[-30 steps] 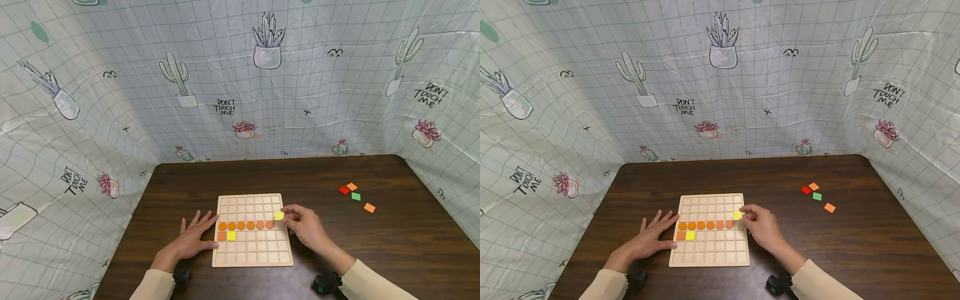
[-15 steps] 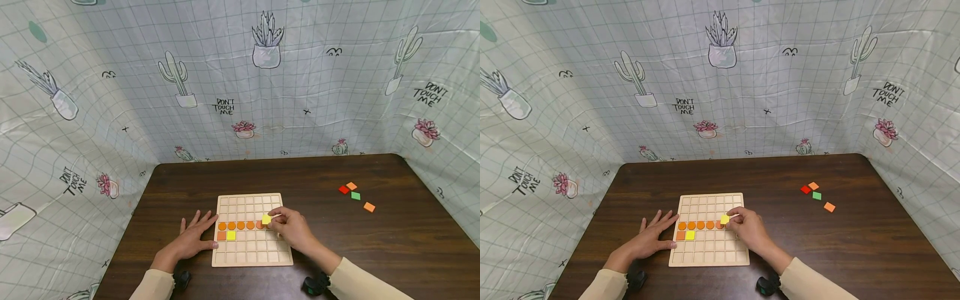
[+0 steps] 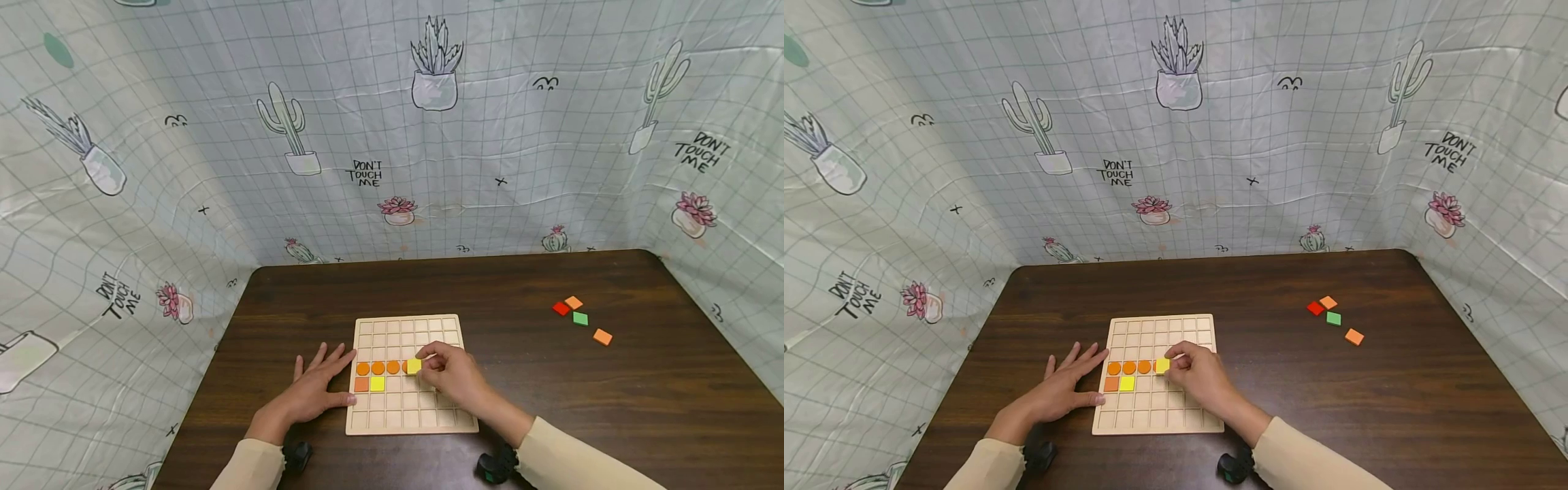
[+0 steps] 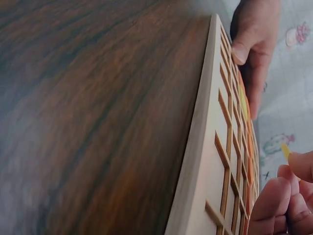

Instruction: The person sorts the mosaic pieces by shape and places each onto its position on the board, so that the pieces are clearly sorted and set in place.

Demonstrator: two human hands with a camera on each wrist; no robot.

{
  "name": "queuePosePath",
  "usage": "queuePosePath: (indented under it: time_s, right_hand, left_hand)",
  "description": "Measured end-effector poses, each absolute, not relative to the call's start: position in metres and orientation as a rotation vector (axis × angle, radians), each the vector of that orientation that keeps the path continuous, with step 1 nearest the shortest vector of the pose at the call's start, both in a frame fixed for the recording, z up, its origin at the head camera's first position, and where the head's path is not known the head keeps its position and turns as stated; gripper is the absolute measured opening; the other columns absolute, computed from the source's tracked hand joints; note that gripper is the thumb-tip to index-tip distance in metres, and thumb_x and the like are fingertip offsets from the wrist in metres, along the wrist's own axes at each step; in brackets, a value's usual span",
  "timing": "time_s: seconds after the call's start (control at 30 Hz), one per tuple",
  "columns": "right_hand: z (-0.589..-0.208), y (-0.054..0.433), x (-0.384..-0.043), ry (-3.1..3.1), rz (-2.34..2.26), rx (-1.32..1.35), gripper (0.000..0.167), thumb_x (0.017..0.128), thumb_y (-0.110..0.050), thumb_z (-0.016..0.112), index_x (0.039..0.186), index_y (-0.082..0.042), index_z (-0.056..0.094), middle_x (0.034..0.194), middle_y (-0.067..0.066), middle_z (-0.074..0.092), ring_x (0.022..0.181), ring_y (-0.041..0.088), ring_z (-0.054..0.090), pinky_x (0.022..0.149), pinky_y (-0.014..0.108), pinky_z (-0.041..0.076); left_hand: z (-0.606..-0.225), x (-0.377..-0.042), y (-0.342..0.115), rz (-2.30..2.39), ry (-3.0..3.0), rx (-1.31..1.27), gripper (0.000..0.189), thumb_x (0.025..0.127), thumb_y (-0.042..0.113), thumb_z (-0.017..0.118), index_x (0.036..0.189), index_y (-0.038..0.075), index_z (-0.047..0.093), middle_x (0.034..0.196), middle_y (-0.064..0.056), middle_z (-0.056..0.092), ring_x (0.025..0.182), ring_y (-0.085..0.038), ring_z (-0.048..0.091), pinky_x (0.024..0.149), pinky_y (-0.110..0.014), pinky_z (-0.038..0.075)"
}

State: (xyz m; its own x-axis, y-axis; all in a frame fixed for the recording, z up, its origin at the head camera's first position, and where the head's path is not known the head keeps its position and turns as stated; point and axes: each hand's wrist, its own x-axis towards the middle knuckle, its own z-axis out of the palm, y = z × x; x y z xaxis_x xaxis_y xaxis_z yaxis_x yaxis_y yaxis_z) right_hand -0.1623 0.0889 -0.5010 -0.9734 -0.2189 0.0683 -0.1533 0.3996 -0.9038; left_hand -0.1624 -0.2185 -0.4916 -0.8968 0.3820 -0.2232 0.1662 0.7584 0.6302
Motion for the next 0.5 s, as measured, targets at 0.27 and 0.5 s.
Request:
queuePosePath:
  time_s: [0.27, 0.5]
  right_hand:
    - [-0.504, 0.076, -0.162, 2.556, -1.646, -0.38, 0.019, 0.089, 0.003, 0.072, 0.105, -0.007, 0.074, 0.073, -0.003, 0.068, 0.056, 0.003, 0.052, 0.051, 0.018, 0.038]
    - [-0.503, 0.068, -0.159, 2.502, -1.676, -0.346, 0.019, 0.088, 0.003, 0.075, 0.105, -0.006, 0.075, 0.074, -0.001, 0.071, 0.051, 0.004, 0.051, 0.048, 0.018, 0.039]
  left_hand:
    - [-0.492, -0.163, -0.219, 0.888, 2.615, 0.411, 0.088, 0.092, 0.039, 0.082, 0.166, 0.02, 0.037, 0.176, -0.014, 0.022, 0.163, -0.044, -0.004, 0.121, -0.073, -0.019]
    - [-0.492, -0.163, -0.219, 0.882, 2.618, 0.409, 0.089, 0.092, 0.039, 0.082, 0.166, 0.021, 0.037, 0.176, -0.013, 0.022, 0.164, -0.044, -0.004, 0.121, -0.073, -0.019]
